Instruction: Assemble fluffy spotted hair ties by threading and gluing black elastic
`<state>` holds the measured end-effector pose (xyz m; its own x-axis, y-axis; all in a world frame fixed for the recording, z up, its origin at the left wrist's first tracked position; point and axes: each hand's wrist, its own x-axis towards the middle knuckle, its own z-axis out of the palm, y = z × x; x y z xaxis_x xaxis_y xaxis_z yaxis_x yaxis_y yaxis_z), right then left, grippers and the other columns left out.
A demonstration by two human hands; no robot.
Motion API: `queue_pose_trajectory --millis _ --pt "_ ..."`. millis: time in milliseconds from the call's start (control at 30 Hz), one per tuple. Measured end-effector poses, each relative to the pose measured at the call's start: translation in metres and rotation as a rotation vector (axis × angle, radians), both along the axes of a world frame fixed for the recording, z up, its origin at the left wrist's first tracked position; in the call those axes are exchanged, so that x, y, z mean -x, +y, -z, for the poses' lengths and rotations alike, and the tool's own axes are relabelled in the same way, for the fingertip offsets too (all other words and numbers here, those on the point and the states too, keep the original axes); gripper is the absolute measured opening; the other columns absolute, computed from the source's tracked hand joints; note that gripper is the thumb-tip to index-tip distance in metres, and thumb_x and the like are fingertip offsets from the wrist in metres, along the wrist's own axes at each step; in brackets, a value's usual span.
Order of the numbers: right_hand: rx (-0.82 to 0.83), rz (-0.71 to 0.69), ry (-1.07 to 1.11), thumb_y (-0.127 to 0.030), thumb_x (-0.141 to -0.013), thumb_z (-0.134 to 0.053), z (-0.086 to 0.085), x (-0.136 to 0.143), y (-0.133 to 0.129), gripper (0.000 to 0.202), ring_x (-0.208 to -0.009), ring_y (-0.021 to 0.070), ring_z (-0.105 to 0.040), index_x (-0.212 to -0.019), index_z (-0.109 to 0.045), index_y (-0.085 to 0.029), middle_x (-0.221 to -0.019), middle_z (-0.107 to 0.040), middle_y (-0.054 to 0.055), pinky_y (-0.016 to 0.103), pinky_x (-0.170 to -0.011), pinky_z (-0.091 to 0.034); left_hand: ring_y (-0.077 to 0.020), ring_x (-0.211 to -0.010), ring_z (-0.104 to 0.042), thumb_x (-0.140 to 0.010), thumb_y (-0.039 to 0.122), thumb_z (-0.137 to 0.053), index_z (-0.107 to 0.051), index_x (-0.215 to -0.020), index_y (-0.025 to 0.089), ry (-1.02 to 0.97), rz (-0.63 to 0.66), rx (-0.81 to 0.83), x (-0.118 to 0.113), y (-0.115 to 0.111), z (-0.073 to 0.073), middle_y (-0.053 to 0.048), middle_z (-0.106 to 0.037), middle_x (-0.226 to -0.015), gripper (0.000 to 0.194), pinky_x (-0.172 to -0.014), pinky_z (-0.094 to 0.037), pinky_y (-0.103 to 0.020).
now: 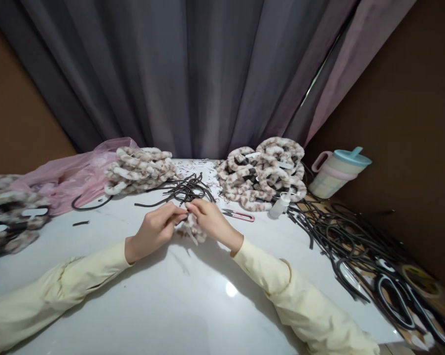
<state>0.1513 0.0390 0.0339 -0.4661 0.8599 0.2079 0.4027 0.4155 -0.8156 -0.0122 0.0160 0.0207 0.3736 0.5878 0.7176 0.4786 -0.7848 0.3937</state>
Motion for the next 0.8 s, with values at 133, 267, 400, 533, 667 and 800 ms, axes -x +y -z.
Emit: queue_pose_trajectory --millis 133,267,400,533,667,800 --pt "-0.384 0.221 -0.074 -0.029 -0.091 -0.035 -0.008 0.002 -0.017 0.022 -0.083 0.0174 -0.053 -0.089 -0.053 -0.017 -0.098 -0.057 0.009 0.026 -0.072 -0.038 -0.0096 -0.05 -0.044 -0.083 0.023 -0.051 -0.051 -0.068 0.017 -0.27 -0.178 0.566 0.0 0.013 -0.002 0.003 -0.053 -0.057 0.016 -0.052 -0.033 -0.021" --pt "-0.227 0.057 -0.34 -0.024 -0.091 -0.037 -0.011 0.01 -0.036 0.026 -0.07 0.016 -0.058 -0.081 -0.061 -0.019 -0.08 -0.064 0.004 0.023 -0.063 -0.038 -0.0074 -0.046 -0.041 -0.074 0.023 -0.058 -0.049 -0.063 0.016 -0.657 -0.108 1.006 0.001 0.023 -0.002 0.004 -0.05 -0.051 0.016 -0.047 -0.031 -0.017" --pt "-0.175 0.065 -0.489 -0.017 -0.088 -0.036 -0.005 0.015 -0.042 0.032 -0.091 0.0213 -0.061 -0.114 -0.056 -0.017 -0.117 -0.059 0.011 0.028 -0.074 -0.042 -0.0056 -0.04 -0.036 -0.069 0.019 -0.056 -0.044 -0.055 0.015 -0.73 -0.037 1.182 0.002 0.028 0.006 0.004 -0.044 -0.047 0.019 -0.043 -0.03 -0.017" --pt "-0.017 0.054 -0.394 -0.021 -0.088 -0.037 0.005 0.017 -0.034 0.041 -0.079 0.0207 -0.063 -0.127 -0.044 -0.014 -0.114 -0.06 0.016 0.03 -0.068 -0.047 -0.0058 -0.04 -0.037 -0.066 0.017 -0.057 -0.042 -0.051 0.015 -0.74 0.004 1.26 0.002 0.032 0.011 0.004 -0.043 -0.046 0.021 -0.044 -0.033 -0.018" --pt "0.357 0.008 -0.146 -0.023 -0.089 -0.038 0.012 0.022 -0.024 0.023 -0.032 0.0102 -0.043 -0.106 -0.05 -0.013 -0.048 -0.051 -0.005 0.02 -0.037 -0.034 -0.0064 -0.041 -0.036 -0.073 0.022 -0.055 -0.043 -0.057 0.016 -0.723 -0.016 1.174 0.0 0.025 0.005 0.004 -0.043 -0.049 0.021 -0.044 -0.031 -0.018" --pt "0.287 0.02 -0.102 -0.023 -0.09 -0.038 0.01 0.022 -0.022 0.028 -0.034 0.0065 -0.036 -0.064 -0.046 -0.017 -0.045 -0.043 -0.006 0.019 -0.04 -0.03 -0.0094 -0.051 -0.041 -0.079 0.024 -0.055 -0.047 -0.062 0.017 -0.571 -0.111 0.859 0.001 0.019 0.003 0.005 -0.045 -0.054 0.02 -0.053 -0.033 -0.02"
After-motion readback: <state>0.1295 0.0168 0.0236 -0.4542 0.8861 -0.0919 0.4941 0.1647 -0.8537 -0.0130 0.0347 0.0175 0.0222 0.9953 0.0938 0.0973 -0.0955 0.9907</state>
